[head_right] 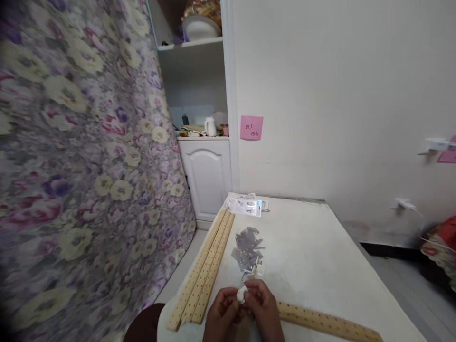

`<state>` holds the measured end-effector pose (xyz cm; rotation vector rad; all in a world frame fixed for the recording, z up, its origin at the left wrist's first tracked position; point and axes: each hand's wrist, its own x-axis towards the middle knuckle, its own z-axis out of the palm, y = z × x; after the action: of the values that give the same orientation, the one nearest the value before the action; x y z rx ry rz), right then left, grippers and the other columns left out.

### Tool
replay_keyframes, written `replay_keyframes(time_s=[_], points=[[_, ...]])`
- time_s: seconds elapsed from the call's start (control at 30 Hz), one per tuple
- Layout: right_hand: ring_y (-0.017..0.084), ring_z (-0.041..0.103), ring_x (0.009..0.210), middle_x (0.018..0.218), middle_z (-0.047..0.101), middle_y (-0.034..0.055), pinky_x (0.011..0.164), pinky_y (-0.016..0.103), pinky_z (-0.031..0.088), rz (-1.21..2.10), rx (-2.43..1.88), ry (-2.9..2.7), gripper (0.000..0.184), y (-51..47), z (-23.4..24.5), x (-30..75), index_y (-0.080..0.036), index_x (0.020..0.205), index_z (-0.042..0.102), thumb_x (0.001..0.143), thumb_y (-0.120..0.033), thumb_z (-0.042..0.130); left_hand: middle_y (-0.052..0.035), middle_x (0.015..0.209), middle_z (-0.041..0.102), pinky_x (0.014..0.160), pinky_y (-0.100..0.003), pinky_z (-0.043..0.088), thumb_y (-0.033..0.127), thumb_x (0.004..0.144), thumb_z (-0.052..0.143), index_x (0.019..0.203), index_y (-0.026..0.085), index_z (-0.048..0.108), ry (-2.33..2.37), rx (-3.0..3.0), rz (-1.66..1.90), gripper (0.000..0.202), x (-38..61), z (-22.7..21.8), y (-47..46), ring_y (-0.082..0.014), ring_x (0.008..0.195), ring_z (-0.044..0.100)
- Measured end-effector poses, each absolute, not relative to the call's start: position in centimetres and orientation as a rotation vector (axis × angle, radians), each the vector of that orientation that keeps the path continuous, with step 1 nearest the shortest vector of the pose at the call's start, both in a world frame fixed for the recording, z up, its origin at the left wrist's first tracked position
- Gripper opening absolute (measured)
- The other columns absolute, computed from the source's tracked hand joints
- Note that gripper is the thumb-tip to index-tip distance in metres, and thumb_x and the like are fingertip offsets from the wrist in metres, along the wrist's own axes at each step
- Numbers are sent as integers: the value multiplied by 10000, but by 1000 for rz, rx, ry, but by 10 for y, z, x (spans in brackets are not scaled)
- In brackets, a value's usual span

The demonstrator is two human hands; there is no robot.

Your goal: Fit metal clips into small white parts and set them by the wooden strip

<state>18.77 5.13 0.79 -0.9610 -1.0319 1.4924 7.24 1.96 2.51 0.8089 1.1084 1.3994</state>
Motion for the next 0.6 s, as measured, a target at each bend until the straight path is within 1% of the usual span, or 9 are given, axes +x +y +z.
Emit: replay_keyframes(time_s=[0.1, 0.2, 0.37, 0.47, 0.6], points=[[116, 509, 535, 611, 611, -32, 518, 235, 366, 1371, -1049, -1229, 262, 52, 10, 189, -183, 857, 617, 703, -387, 676, 7, 643, 640, 557, -234, 406, 453, 594, 754, 814, 170, 588, 1180, 856, 1402, 395, 66, 20, 15, -122, 573, 542], [161, 578, 638, 669, 648, -10, 608, 267, 420, 1273, -1120, -1421, 184, 53, 14, 186, -190, 862, 629, 735, -321, 607, 3, 669, 641, 601, -244, 424, 491, 629, 718, 773, 177, 597, 1342, 977, 1422, 366, 60, 15, 10, -139, 622, 555], [189, 609, 702, 722, 663, 15, 680, 292, 446, 1124, -1219, -1637, 194, 60, 15, 175, -188, 872, 639, 772, -281, 501, 47, 581, 539, 558, -231, 374, 569, 696, 617, 706, 194, 582, 1658, 1152, 1475, 377, 55, 3, 7, -125, 561, 474], [193, 616, 746, 793, 675, 30, 706, 292, 450, 1060, -1257, -1723, 211, 65, 13, 170, -197, 878, 646, 780, -268, 472, 51, 580, 506, 559, -230, 361, 534, 742, 574, 683, 200, 569, 1740, 1244, 1475, 338, 53, -6, 7, -124, 563, 455], [194, 618, 821, 870, 683, 40, 758, 291, 442, 957, -1332, -1817, 231, 72, 9, 168, -212, 865, 652, 794, -255, 436, 33, 611, 540, 599, -248, 382, 424, 773, 545, 702, 209, 572, 1791, 1335, 1431, 228, 52, -17, 9, -144, 600, 495]])
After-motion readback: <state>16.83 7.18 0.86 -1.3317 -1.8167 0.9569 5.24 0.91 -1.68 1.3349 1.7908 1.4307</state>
